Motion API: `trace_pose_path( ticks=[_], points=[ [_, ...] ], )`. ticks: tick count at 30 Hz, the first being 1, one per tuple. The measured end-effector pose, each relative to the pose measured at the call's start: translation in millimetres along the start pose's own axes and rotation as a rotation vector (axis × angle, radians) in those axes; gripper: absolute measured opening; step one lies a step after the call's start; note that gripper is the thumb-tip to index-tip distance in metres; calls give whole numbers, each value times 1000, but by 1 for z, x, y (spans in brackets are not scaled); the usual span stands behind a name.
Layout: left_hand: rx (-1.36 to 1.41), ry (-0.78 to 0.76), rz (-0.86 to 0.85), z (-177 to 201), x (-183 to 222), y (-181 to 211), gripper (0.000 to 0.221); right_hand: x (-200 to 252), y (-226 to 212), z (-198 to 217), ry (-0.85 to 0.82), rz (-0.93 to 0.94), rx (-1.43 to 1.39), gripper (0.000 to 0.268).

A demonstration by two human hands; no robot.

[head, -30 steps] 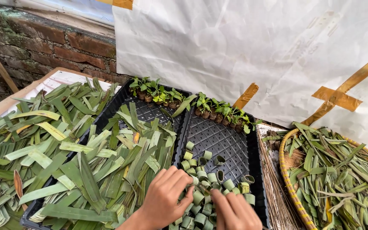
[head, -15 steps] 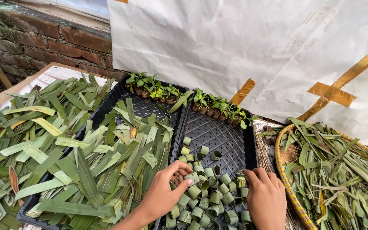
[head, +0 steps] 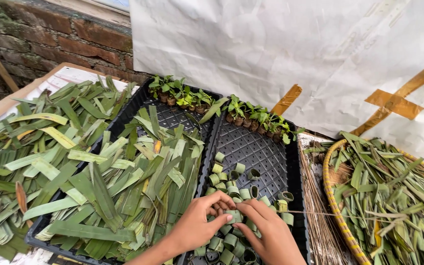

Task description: Folding and rolling long green leaves into small cylindrical pots for seedlings and securing them with wooden pins.

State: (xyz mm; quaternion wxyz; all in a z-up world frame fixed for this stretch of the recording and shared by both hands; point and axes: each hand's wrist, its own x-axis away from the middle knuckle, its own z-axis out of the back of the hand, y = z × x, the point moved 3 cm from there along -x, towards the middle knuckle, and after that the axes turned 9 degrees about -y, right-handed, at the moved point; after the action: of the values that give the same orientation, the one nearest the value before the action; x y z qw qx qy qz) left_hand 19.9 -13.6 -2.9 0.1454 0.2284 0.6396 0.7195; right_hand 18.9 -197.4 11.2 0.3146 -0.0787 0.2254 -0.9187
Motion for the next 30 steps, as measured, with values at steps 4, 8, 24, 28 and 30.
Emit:
trace_pose_path(
  ticks=[4,8,24,28,30],
  points=[
    [-75,65,-60,2,-1,-5,11,-1,27,-14,-13,7,169,32],
    [-177,160,-59,9,2,-5,8,2,35,-16,29,-169,295,34],
    [-529,140,313,75,96,20,100,-48,-26,-19,-155,-35,293,25],
    [-610,284,299,106,111,-22,86,-88,-73,-31,-244,116,233,22],
    [-923,322,200,113,116,-40,56,-109,-99,-37,-165,353,180,24]
  ],
)
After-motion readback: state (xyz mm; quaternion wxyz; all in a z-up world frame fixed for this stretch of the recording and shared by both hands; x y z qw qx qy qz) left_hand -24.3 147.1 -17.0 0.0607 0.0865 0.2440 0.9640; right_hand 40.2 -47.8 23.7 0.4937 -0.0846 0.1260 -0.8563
